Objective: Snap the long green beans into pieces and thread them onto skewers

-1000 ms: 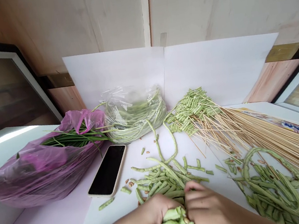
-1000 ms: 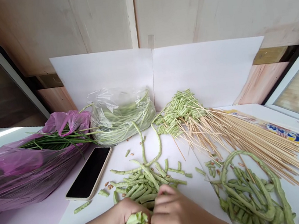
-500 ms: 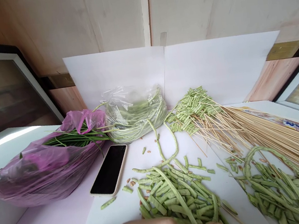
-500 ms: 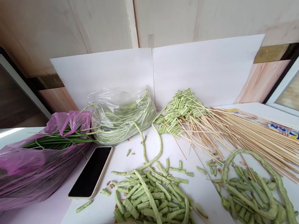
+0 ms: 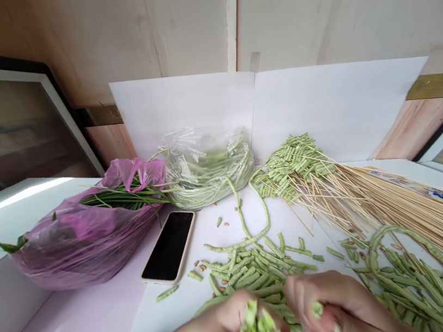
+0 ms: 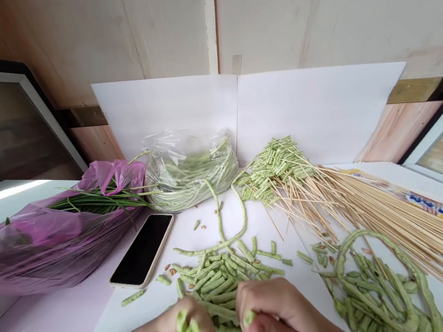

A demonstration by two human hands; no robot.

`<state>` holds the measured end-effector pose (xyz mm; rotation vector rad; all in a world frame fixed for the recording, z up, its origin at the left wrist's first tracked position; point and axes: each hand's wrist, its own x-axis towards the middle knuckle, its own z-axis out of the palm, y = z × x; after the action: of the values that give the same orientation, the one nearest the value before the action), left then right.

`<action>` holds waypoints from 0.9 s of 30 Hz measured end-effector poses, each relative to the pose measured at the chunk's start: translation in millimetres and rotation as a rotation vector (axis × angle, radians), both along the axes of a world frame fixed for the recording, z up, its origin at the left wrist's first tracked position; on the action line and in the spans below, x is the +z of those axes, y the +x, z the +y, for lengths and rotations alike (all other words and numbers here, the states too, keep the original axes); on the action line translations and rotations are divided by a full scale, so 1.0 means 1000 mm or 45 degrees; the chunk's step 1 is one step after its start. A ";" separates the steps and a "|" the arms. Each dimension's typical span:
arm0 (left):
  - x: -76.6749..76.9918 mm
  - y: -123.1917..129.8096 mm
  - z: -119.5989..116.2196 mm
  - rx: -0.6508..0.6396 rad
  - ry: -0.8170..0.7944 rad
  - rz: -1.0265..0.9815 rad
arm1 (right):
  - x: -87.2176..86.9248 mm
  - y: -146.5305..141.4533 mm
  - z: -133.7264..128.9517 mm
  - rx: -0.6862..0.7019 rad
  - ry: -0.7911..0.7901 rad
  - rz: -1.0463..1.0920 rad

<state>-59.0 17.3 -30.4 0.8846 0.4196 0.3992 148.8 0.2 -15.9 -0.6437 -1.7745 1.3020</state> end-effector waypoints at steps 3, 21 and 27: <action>-0.001 0.012 0.005 0.079 -0.050 -0.113 | -0.005 0.005 0.000 -0.112 -0.046 -0.086; -0.003 0.020 0.011 0.434 -0.424 -0.085 | 0.017 0.014 -0.008 -0.688 0.505 -0.034; -0.008 0.023 0.011 0.406 -0.441 -0.123 | 0.036 0.024 -0.011 -1.134 0.585 0.222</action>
<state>-36.1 28.1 -38.4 0.4588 0.5245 0.6379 173.2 -10.6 19.9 -0.8716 -1.3084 0.3182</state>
